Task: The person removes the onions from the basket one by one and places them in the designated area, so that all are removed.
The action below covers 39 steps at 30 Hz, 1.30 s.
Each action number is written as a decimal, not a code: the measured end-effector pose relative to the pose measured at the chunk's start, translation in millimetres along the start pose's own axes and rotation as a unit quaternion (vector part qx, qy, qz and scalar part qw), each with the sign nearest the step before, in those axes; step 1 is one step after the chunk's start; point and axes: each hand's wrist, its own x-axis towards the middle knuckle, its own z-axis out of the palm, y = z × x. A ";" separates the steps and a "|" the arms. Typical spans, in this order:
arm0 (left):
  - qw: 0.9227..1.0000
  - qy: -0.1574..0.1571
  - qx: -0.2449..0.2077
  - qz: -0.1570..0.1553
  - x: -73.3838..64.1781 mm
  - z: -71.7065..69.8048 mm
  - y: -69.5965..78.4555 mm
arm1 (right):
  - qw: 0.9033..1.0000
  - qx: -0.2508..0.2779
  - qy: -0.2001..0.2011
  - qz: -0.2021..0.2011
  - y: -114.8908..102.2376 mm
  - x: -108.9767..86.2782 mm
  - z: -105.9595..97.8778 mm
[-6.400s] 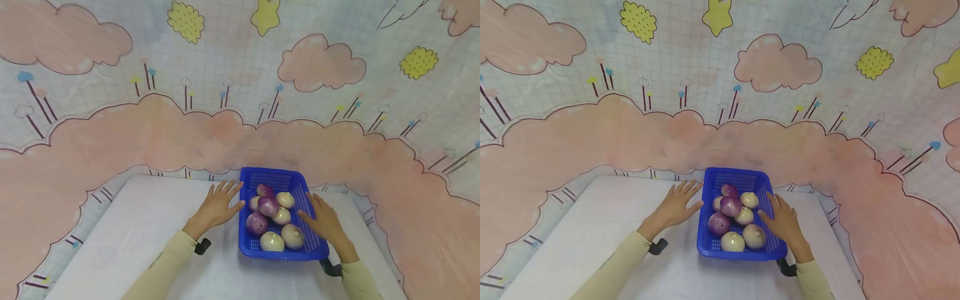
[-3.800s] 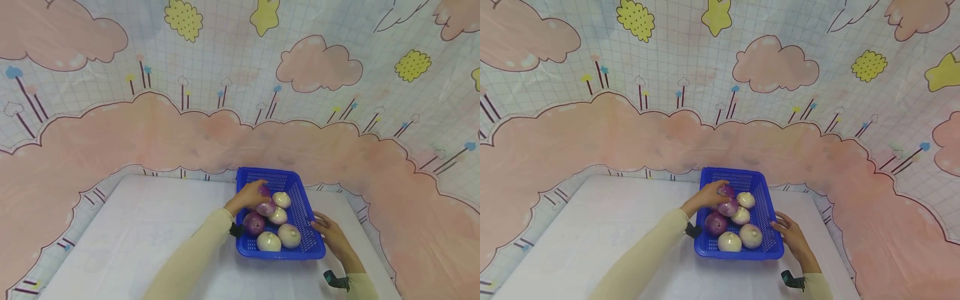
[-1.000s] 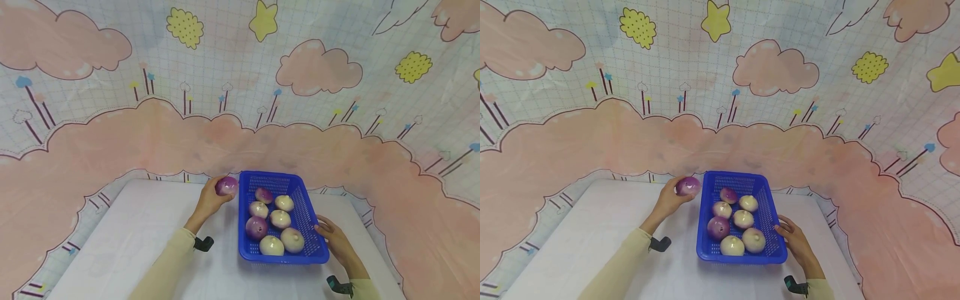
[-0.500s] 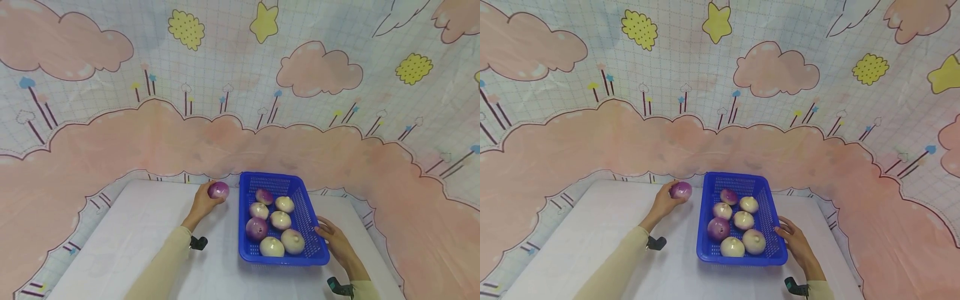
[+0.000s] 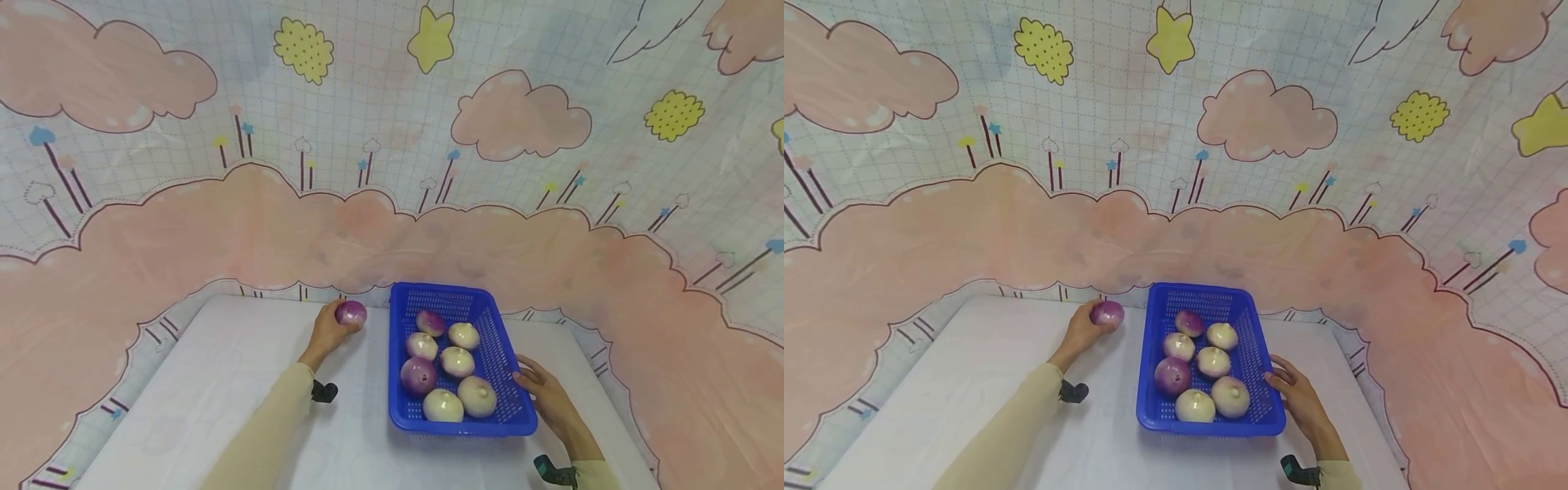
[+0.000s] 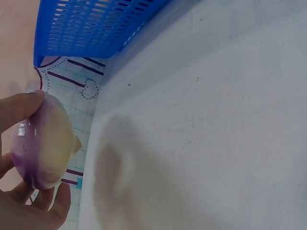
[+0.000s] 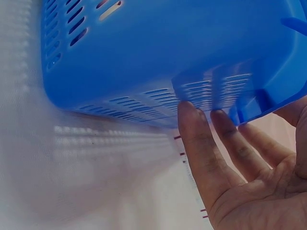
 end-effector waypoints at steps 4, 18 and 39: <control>1.000 -0.003 -0.005 -0.021 0.0 5.0 -2.9 | 1.000 -0.001 -0.003 -0.001 0.9 -0.1 0.0; 0.999 0.017 -0.012 -0.030 7.7 19.7 -19.0 | 1.000 -0.003 -0.001 0.001 1.5 -0.2 -0.4; 0.999 0.016 -0.018 -0.026 1.2 8.9 -24.6 | 1.000 -0.012 0.005 0.003 7.0 1.6 -0.6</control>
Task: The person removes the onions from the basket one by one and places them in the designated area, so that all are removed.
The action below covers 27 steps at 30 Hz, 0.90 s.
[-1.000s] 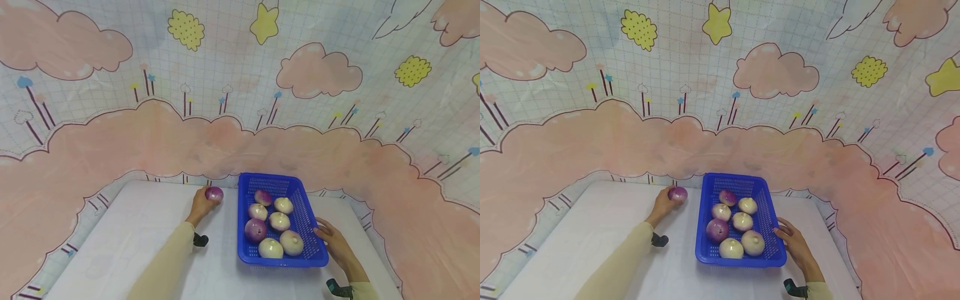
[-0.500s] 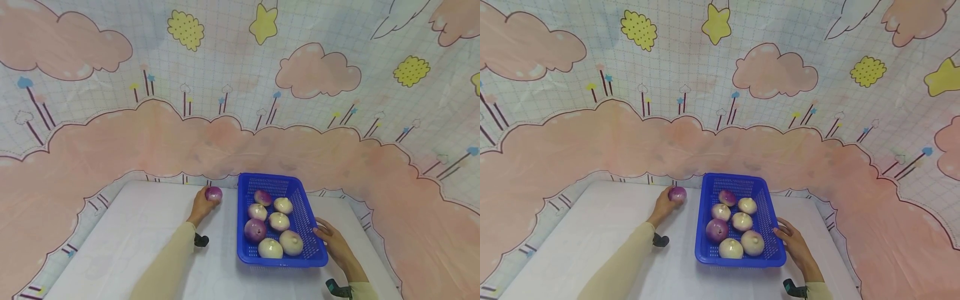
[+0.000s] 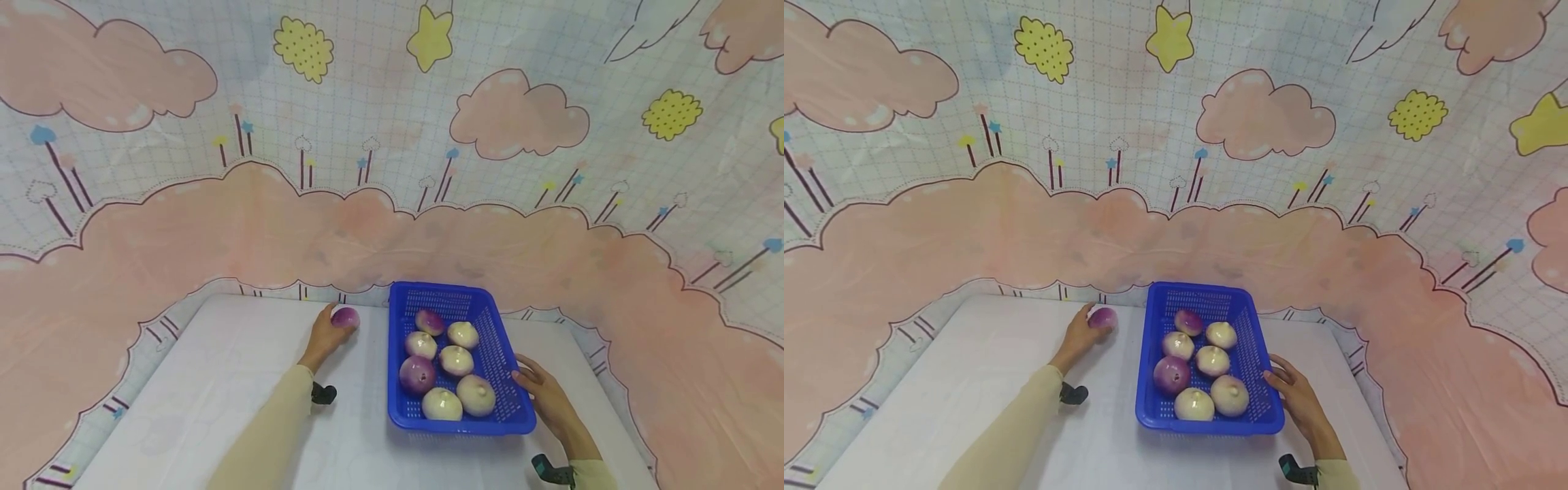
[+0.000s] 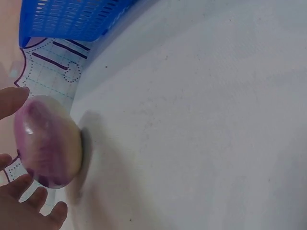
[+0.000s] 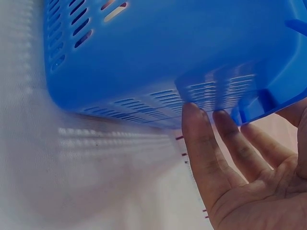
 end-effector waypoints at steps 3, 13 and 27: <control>1.000 0.005 -0.010 0.002 -3.1 -1.8 0.4 | 1.000 0.002 0.002 0.002 0.4 -0.4 -0.1; 0.999 0.019 -0.027 0.024 -20.9 -9.9 16.5 | 1.000 0.003 0.001 0.005 -0.9 -1.9 0.3; 0.993 0.017 -0.054 0.099 -48.1 -10.4 57.3 | 1.000 0.002 -0.003 0.001 -1.9 -1.9 0.4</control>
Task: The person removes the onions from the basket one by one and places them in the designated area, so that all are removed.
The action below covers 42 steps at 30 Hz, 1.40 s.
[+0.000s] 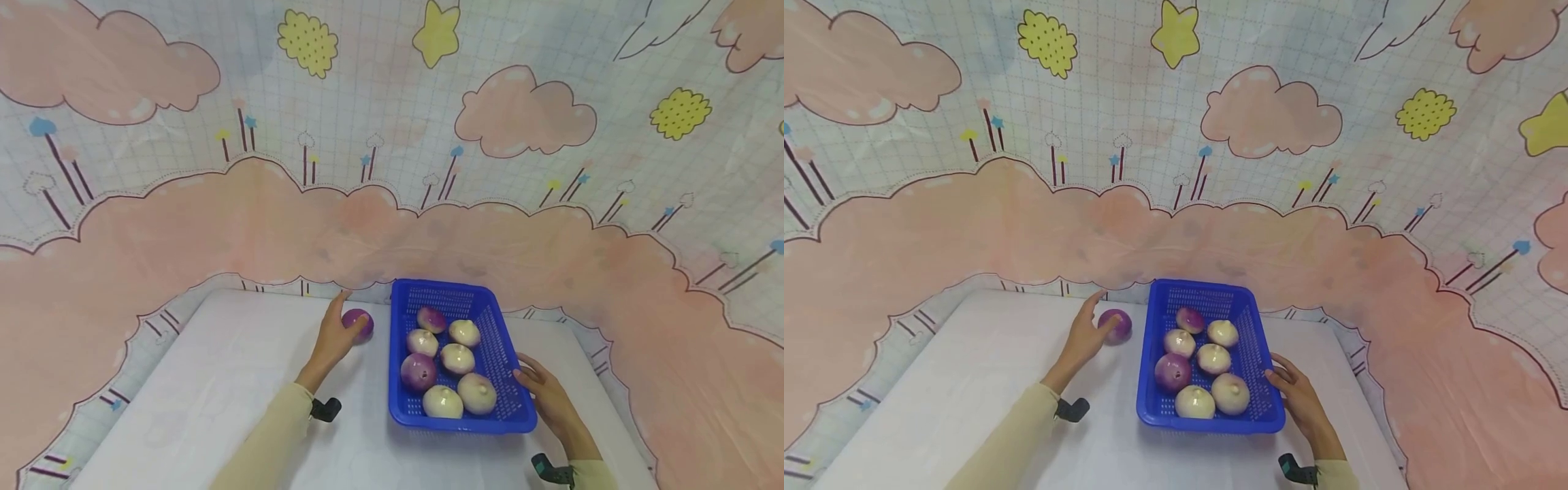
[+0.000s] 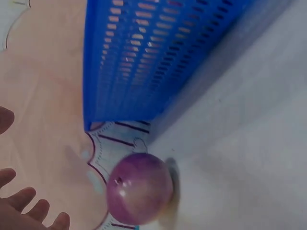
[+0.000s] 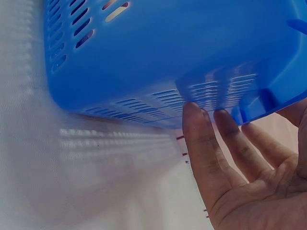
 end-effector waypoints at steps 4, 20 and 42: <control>1.000 -0.001 -0.007 0.016 -5.8 3.2 13.7 | 1.000 0.001 -0.001 0.001 1.6 0.5 1.0; 0.991 -0.083 -0.022 0.101 -23.5 12.1 65.1 | 1.000 -0.003 0.003 0.007 0.0 -0.6 1.0; 0.957 -0.277 -0.009 0.087 -37.2 42.3 91.8 | 1.000 0.001 -0.003 -0.001 -2.0 1.2 0.5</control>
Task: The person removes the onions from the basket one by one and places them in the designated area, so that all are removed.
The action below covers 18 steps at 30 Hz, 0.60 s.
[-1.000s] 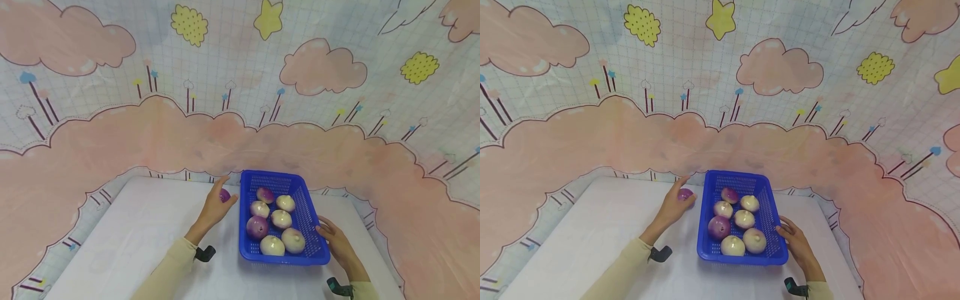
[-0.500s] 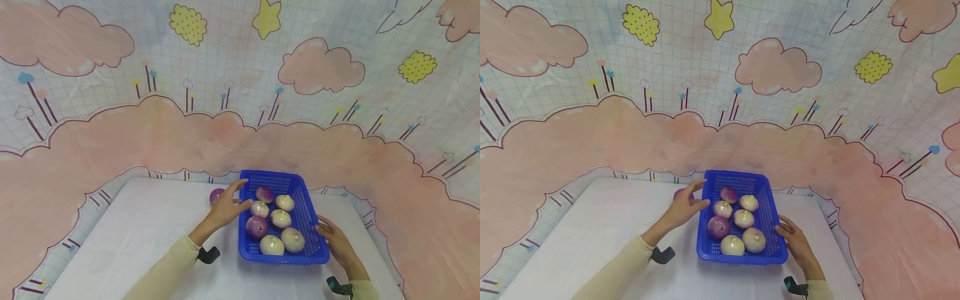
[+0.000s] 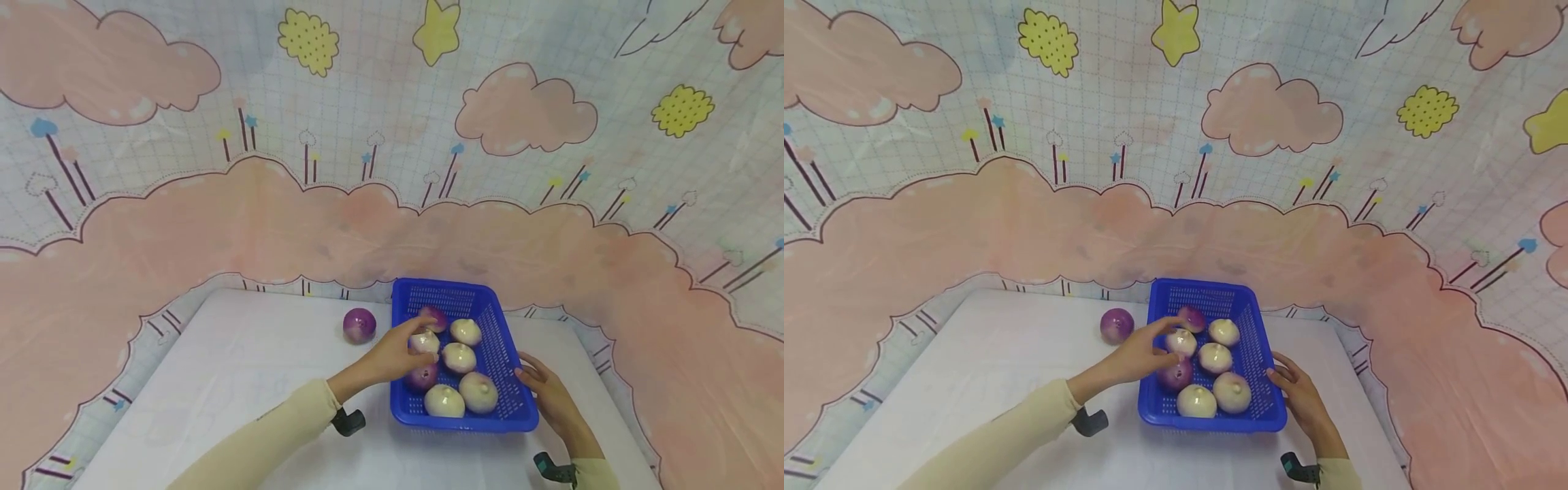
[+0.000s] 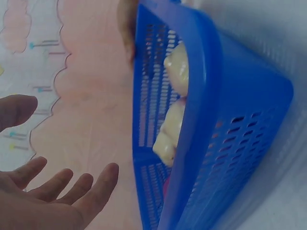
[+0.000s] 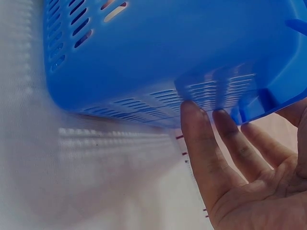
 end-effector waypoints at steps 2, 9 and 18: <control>1.000 -0.020 0.001 -0.012 1.7 5.4 1.0 | 1.000 -0.002 -0.001 0.000 0.1 0.2 -0.5; 0.994 -0.068 -0.048 -0.065 9.9 21.2 7.4 | 1.000 -0.002 -0.004 0.000 -0.9 2.1 -1.9; 0.979 -0.095 -0.105 -0.147 17.4 38.3 9.3 | 1.000 -0.007 -0.007 -0.004 -1.6 2.1 -2.3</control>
